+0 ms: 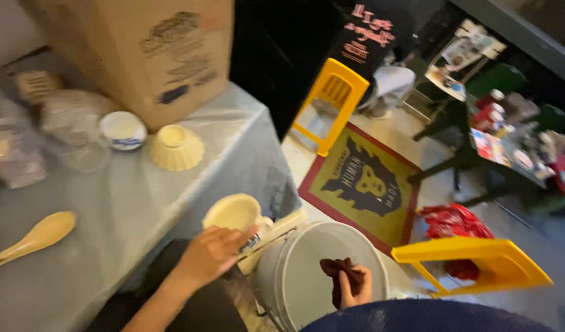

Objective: The person unwraps ceramic cups and bowls from newspaper wrapping on a table, then washes each item in a large basin of water using a brown cloth, wiping the surfaces and setting the cleaned pieces on the table.

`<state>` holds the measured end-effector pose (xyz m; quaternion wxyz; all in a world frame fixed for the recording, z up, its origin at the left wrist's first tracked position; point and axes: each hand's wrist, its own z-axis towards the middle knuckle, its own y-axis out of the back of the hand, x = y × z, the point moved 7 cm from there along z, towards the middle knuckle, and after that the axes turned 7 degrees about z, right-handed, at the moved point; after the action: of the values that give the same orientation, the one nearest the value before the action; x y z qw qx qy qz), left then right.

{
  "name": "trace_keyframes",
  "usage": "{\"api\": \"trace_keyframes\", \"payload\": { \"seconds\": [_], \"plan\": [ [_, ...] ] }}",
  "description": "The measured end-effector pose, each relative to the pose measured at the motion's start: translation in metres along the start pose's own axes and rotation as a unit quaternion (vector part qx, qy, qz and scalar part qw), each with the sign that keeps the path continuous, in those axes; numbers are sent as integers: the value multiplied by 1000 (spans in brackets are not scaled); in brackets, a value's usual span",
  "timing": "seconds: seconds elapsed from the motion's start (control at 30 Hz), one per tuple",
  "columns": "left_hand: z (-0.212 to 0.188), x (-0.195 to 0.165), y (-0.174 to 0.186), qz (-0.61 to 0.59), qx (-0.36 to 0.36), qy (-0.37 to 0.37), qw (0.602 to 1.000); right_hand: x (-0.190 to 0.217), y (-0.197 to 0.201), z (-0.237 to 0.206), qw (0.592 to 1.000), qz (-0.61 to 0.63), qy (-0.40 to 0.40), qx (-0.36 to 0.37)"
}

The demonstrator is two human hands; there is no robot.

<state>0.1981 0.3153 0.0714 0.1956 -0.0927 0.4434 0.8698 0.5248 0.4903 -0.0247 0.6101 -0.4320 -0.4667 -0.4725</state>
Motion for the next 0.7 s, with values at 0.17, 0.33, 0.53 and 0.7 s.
{"api": "trace_keyframes", "payload": {
  "seconds": [0.17, 0.33, 0.53, 0.7],
  "plan": [
    [-40, 61, 72, 173, -6, 175, 969, -15, -29, 0, 995, -89, 30, 44],
    [-73, 98, 110, 286, 0, 263, 921, -5, -47, 26, 987, -157, 38, -11],
    [-83, 110, 101, 338, 18, 278, 899, 27, -85, 37, 982, -149, 105, 59],
    [-81, 117, 87, 329, 34, 266, 906, 42, -117, 27, 977, -102, 161, 97]
  ]
}}
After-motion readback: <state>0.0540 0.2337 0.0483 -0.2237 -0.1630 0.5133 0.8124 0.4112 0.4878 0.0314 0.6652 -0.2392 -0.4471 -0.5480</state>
